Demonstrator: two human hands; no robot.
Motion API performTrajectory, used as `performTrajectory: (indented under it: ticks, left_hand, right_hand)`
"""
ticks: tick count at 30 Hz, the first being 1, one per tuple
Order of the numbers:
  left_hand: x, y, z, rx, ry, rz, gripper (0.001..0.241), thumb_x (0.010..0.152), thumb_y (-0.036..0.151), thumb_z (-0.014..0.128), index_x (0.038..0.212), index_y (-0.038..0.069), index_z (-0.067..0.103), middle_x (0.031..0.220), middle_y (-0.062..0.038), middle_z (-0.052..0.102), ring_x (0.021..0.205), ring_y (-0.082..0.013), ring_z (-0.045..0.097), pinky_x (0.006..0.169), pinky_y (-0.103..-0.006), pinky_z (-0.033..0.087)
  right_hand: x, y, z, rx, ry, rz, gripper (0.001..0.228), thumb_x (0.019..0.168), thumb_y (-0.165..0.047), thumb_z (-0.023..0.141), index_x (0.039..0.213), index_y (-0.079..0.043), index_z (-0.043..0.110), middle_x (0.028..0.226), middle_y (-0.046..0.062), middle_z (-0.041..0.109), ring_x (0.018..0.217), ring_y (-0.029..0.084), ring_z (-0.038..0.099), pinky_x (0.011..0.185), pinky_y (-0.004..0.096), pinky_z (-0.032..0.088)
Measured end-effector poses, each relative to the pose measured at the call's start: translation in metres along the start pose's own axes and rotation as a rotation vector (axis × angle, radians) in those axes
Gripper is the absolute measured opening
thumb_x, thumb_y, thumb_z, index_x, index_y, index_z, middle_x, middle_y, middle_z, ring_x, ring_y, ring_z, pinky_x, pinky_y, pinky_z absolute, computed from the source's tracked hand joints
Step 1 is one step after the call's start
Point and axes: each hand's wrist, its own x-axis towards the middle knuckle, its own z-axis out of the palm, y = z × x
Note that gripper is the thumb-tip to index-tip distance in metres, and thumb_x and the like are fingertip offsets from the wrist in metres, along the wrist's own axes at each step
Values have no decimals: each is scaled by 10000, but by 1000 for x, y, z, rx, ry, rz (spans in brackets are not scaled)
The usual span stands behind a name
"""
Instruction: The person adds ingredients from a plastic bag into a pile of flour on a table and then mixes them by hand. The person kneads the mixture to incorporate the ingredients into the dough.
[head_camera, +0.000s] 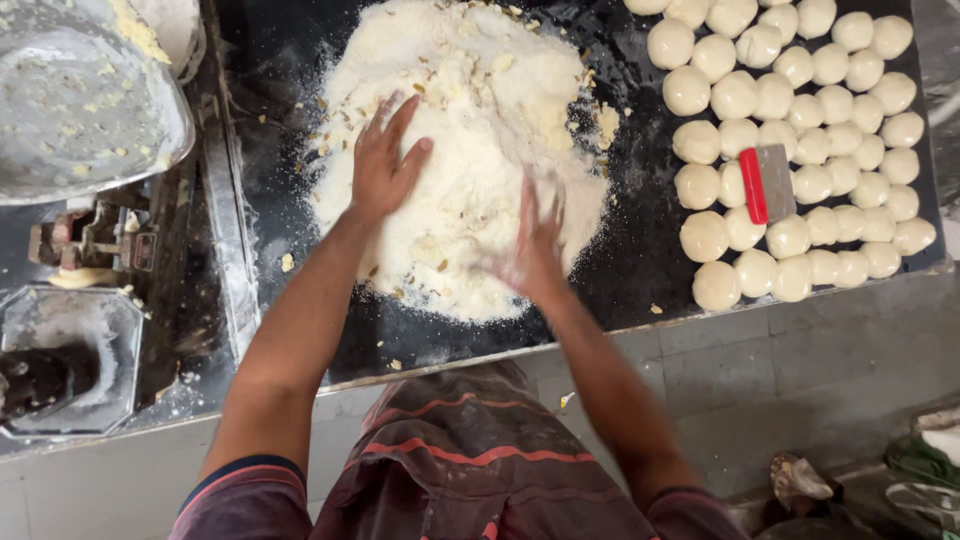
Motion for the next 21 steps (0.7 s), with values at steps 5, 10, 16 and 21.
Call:
performTrajectory:
  ticks: [5, 10, 16, 21]
  left_hand:
    - [-3, -20, 8, -220, 18, -73, 510, 1061, 356, 548, 1502, 100, 545, 1521, -182, 562, 1449, -363, 467, 1240, -494, 297]
    - [-4, -25, 9, -294, 66, -34, 452, 1061, 271, 542, 1467, 75, 572, 1511, -202, 570, 1455, -347, 482, 1235, -427, 334]
    - [6, -13, 0, -509, -5, -258, 484, 1061, 317, 515, 1478, 72, 549, 1543, -165, 533, 1473, -304, 457, 1234, -409, 311]
    - [1, 13, -12, -470, -55, -385, 557, 1063, 380, 511, 1501, 38, 479, 1556, -192, 465, 1458, -310, 435, 1223, -405, 316]
  right_hand:
    - [-24, -16, 66, -45, 251, -142, 1554, 515, -605, 946, 1619, -167, -56, 1645, 272, 42, 1491, 567, -80, 1146, 840, 40]
    - [5, 1, 101, -364, -145, 452, 959, 858, -94, 778, 1625, -384, 281, 1687, 275, 77, 1534, 465, -22, 1123, 719, 212]
    - [78, 19, 46, -148, -126, 434, 722, 843, 49, 671, 1489, -229, 510, 1482, 110, 542, 1080, 386, 533, 875, 564, 520]
    - [100, 24, 9, 158, 28, 294, 643, 729, -68, 845, 1326, -127, 614, 1365, 134, 627, 993, 184, 740, 779, 334, 672]
